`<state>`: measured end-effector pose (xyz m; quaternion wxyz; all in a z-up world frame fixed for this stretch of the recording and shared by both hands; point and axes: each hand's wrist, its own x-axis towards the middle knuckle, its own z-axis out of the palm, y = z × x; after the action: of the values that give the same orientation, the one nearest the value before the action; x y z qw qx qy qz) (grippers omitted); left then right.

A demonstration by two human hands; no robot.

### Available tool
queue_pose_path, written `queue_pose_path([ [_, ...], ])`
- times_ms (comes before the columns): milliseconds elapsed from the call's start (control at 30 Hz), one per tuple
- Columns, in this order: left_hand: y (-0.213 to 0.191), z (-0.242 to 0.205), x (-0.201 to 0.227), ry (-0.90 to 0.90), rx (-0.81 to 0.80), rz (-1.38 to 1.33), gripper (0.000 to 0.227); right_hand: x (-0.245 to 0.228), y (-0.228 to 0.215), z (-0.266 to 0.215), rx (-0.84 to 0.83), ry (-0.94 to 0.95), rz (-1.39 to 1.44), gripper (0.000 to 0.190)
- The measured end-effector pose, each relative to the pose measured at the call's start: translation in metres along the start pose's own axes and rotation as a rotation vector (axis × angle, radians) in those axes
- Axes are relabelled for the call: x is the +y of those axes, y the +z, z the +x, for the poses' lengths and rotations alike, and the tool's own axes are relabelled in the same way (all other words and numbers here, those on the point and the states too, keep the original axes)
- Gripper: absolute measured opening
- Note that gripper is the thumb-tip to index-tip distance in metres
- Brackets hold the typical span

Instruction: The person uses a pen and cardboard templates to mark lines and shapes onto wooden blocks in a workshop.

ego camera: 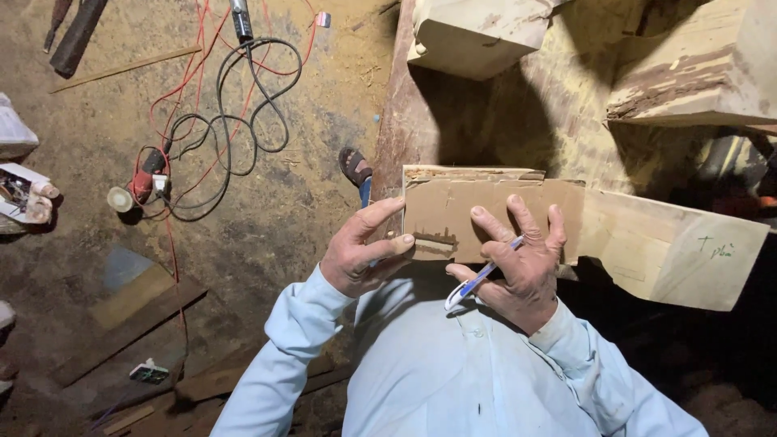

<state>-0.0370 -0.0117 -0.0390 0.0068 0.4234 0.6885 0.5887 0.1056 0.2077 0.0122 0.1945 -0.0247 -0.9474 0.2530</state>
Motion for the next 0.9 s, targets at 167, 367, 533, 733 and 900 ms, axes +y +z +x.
queue_pose_path([
  [167, -0.003, 0.006, 0.004, -0.017, -0.012, 0.008, 0.024, -0.005, 0.007, 0.005, 0.003, -0.046, 0.004, 0.035],
  [367, -0.015, 0.021, 0.004, 0.013, -0.145, 0.037, 0.019, -0.017, 0.015, 0.014, 0.037, -0.143, 0.103, 0.027],
  [533, -0.01, 0.015, 0.005, -0.044, -0.121, -0.061, 0.021, -0.016, 0.021, 0.015, 0.034, -0.167, 0.138, 0.028],
  [733, -0.007, 0.012, 0.006, -0.075, -0.073, -0.107, 0.024, -0.022, 0.015, 0.026, 0.052, -0.167, 0.166, 0.029],
  [900, -0.007, 0.006, 0.002, -0.058, -0.072, -0.089, 0.02, -0.023, 0.016, 0.026, 0.048, -0.169, 0.155, 0.031],
])
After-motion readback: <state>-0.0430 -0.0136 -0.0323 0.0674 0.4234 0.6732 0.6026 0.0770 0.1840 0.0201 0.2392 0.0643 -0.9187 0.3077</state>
